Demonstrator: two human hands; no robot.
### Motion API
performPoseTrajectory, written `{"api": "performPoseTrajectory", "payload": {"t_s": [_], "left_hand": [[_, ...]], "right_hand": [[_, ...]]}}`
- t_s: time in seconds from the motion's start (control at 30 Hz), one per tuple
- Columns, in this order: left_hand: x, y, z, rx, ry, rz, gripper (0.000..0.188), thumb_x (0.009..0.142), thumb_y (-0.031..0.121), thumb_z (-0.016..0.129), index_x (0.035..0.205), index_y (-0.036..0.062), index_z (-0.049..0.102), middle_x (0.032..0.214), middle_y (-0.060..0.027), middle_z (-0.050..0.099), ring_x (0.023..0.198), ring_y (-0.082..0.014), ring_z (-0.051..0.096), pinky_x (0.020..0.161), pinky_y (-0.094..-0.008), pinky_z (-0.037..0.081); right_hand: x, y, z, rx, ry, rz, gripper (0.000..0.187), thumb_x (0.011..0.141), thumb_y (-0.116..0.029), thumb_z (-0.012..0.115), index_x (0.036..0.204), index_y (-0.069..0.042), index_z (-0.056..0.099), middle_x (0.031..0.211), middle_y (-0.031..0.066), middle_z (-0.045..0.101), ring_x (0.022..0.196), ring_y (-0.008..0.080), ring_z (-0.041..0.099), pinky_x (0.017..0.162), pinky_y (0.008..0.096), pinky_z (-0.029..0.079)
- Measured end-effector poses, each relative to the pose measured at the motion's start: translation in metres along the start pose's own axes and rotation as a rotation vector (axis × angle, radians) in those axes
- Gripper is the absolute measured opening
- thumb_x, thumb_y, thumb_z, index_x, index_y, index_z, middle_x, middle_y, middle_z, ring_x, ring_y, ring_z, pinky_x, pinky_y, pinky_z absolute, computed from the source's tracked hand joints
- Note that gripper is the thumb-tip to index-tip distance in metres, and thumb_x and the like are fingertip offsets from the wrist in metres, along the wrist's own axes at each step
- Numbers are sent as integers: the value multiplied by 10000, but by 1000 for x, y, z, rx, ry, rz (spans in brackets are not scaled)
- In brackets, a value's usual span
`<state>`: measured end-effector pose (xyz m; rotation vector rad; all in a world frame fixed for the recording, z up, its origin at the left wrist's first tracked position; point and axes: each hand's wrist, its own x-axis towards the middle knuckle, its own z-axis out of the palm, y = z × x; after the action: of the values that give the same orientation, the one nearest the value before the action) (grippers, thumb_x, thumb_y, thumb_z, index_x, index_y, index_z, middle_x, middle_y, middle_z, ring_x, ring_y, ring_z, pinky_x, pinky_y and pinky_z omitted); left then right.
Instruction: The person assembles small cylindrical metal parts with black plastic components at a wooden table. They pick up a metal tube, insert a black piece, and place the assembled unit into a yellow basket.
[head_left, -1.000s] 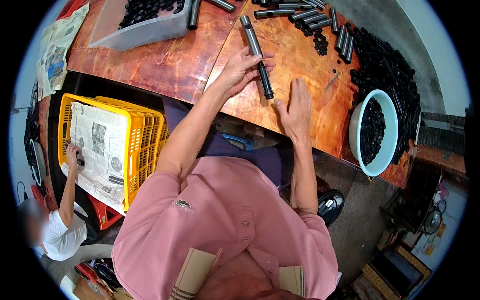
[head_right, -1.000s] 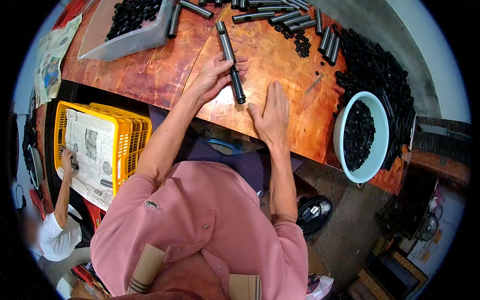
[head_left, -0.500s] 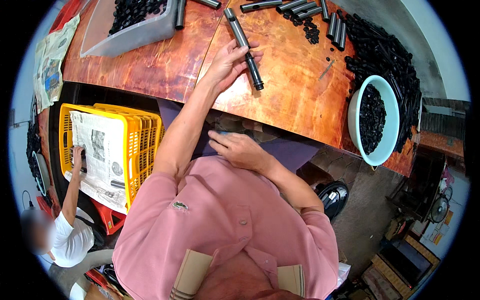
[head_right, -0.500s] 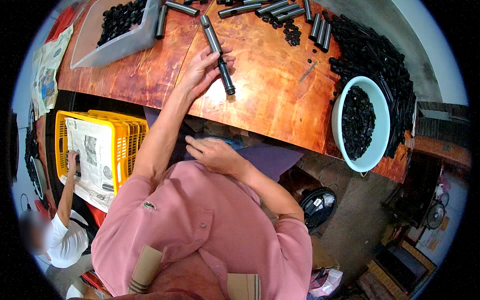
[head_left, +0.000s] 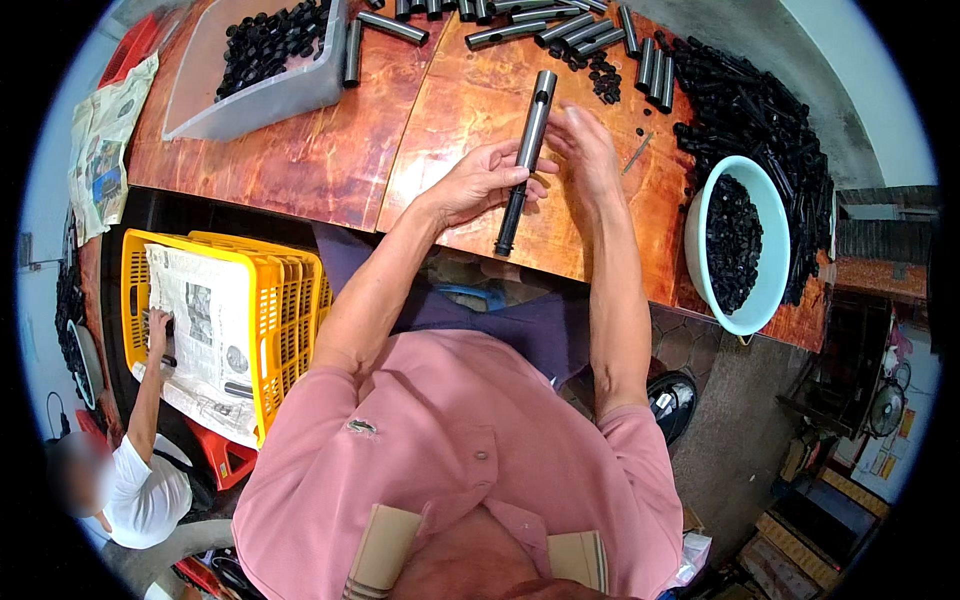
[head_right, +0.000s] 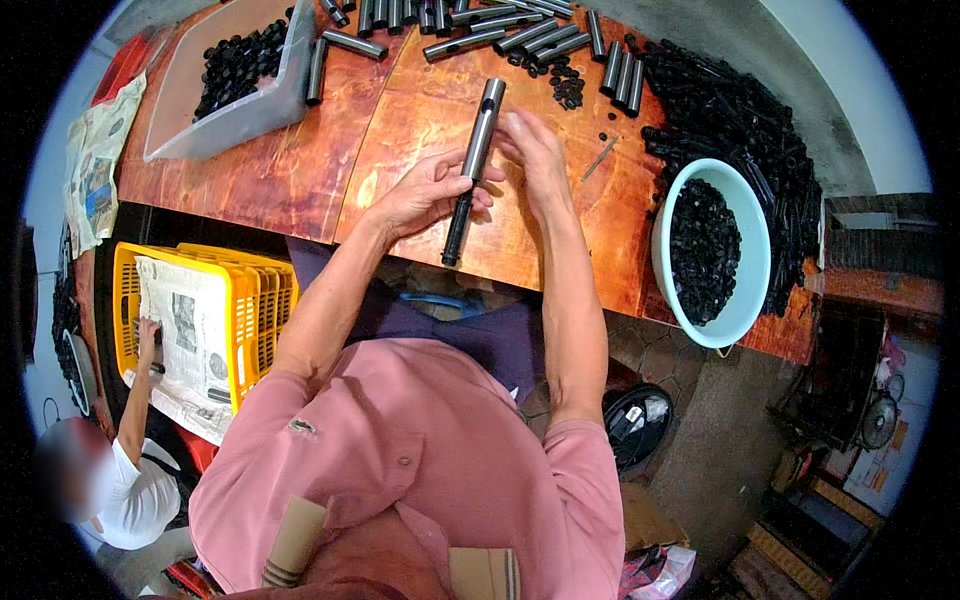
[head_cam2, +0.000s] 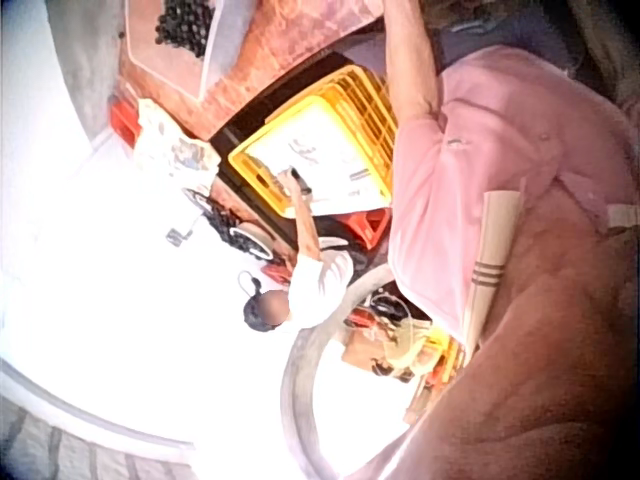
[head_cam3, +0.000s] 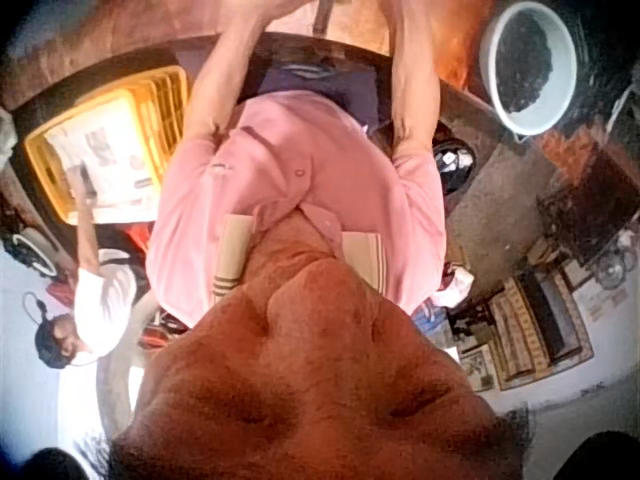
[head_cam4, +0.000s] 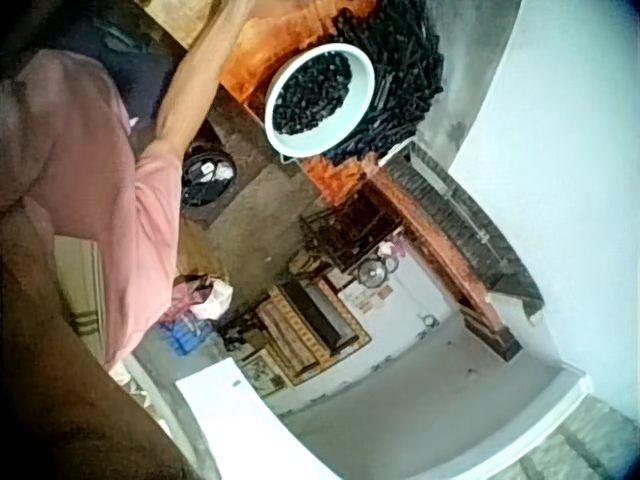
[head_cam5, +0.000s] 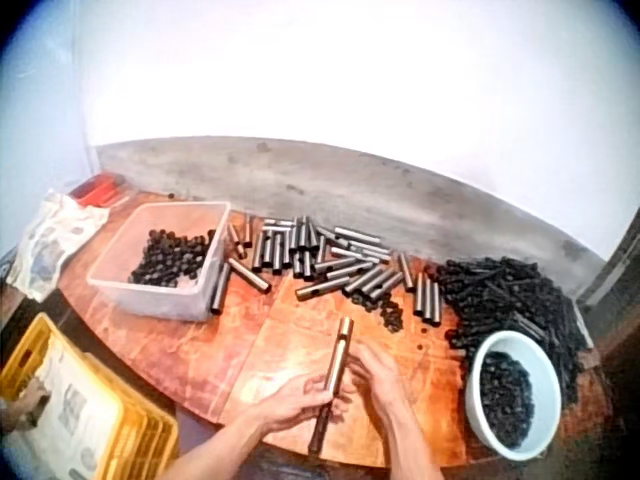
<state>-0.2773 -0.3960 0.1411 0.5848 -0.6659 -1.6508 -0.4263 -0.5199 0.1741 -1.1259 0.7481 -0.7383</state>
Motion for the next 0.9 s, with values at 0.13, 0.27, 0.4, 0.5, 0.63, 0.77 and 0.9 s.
{"api": "performPoseTrajectory", "payload": {"t_s": [0.13, 0.27, 0.4, 0.5, 0.63, 0.77, 0.9], "left_hand": [[9, 8, -6, 33, 78, 31, 542, 939, 205, 696, 1384, 1, 462, 1239, -124, 645, 994, -185, 695, 930, -405, 579], [15, 8, -20, 5, 224, 62, 511, 947, 206, 685, 1369, -7, 490, 1227, -123, 650, 992, -194, 700, 908, -392, 598], [11, 14, -6, 56, 265, 86, 480, 979, 226, 644, 1374, -7, 502, 1213, -107, 652, 848, -152, 678, 721, -297, 593], [14, 12, -10, 126, 267, 44, 457, 996, 204, 605, 1379, -20, 497, 1182, -112, 651, 704, -110, 594, 607, -261, 510], [14, 8, -15, 63, 257, 53, 413, 997, 144, 562, 1368, -25, 495, 1136, -125, 653, 688, -110, 585, 617, -272, 507], [15, 9, -12, 66, 316, 16, 375, 1001, 127, 538, 1345, -19, 505, 1104, -128, 660, 665, -118, 584, 619, -287, 506], [12, 16, 2, 67, 325, 9, 365, 1007, 130, 523, 1341, -17, 509, 1071, -119, 665, 652, -111, 582, 590, -275, 493]], "right_hand": [[33, 13, 8, -19, -186, 52, 349, 980, -205, 601, 1225, 43, 588, 1087, 125, 691, 899, 167, 665, 804, 278, 544], [44, 24, 21, 102, -132, -20, 310, 972, -188, 610, 1197, 25, 594, 956, 56, 665, 790, 124, 645, 699, 256, 533], [46, 31, 20, 233, -162, -84, 271, 968, -172, 626, 1171, 6, 595, 921, 45, 661, 767, 118, 644, 673, 248, 524], [47, 31, 16, 266, -193, -91, 261, 975, -176, 623, 1159, 6, 591, 945, 66, 669, 786, 133, 651, 707, 260, 527], [48, 35, 11, 261, -199, -87, 280, 976, -192, 625, 1163, 12, 583, 1002, 108, 680, 851, 164, 666, 777, 296, 538], [52, 40, 6, 272, -189, -78, 279, 974, -200, 629, 1151, 11, 585, 1033, 129, 687, 889, 178, 670, 825, 316, 540], [54, 41, 4, 290, -171, -83, 274, 970, -192, 632, 1149, 10, 585, 1035, 126, 688, 898, 177, 666, 837, 318, 535]]}}
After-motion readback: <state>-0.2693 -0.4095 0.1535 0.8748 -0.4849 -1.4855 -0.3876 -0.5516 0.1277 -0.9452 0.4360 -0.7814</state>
